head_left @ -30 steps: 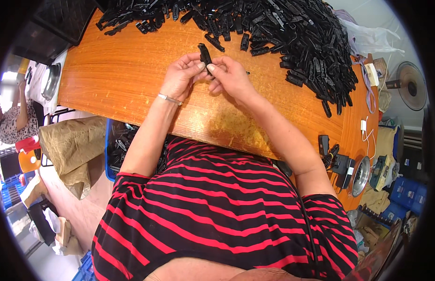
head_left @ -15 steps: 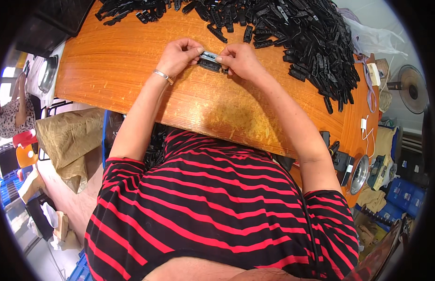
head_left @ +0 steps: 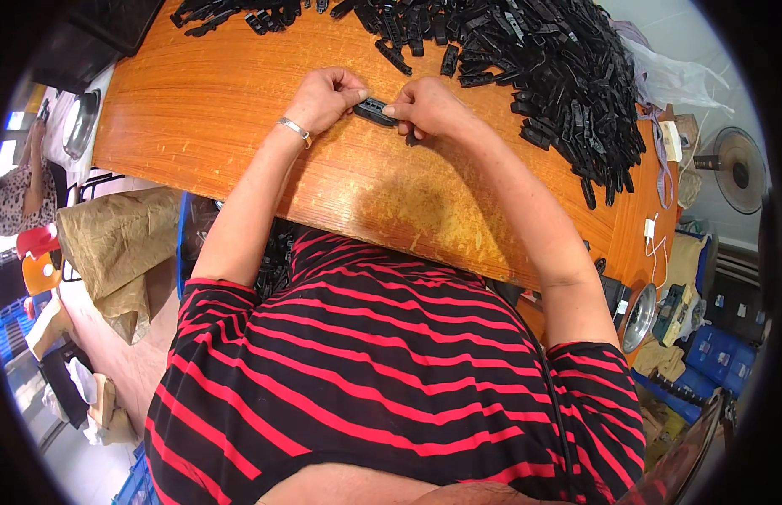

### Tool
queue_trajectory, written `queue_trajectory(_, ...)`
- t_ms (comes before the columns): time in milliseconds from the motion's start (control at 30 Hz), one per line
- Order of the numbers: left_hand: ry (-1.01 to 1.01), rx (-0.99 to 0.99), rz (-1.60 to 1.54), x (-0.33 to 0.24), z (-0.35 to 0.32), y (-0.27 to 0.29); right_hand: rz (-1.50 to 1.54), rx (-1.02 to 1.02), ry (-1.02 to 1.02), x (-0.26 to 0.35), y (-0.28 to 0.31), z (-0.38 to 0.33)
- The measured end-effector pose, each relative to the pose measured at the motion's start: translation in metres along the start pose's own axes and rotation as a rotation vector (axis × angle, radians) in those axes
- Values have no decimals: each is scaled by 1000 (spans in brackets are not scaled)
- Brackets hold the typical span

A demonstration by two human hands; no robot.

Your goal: Assembling small black plastic components by hand on a workbench.

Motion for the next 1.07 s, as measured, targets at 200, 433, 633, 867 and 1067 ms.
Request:
queue_trajectory(200, -36, -3, -49, 0, -3, 1, 175, 14, -12, 4, 2, -8)
queue_trajectory(433, -36, 16, -15, 0, -15, 3, 94, 69, 0, 7, -1, -11)
queue_trajectory(633, -4, 17, -14, -3, -22, 6, 83, 70, 11, 7, -3, -12)
queue_trajectory(867, -61, 14, 74, 9, -26, 4, -5, 131, 33, 6, -7, -8)
queue_trajectory(1067, 38, 7, 98, 10, -25, 5, 42, 217, -29, 12, 0, -8)
Point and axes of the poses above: each hand's wrist, its own z-axis towards the middle knuckle, its own y-axis out of the back of the hand, x = y × z, the point moved 1 cm from there along z, towards the middle knuckle, and after that the axes turned 14 degrees about -z, right-handed, at the moved point
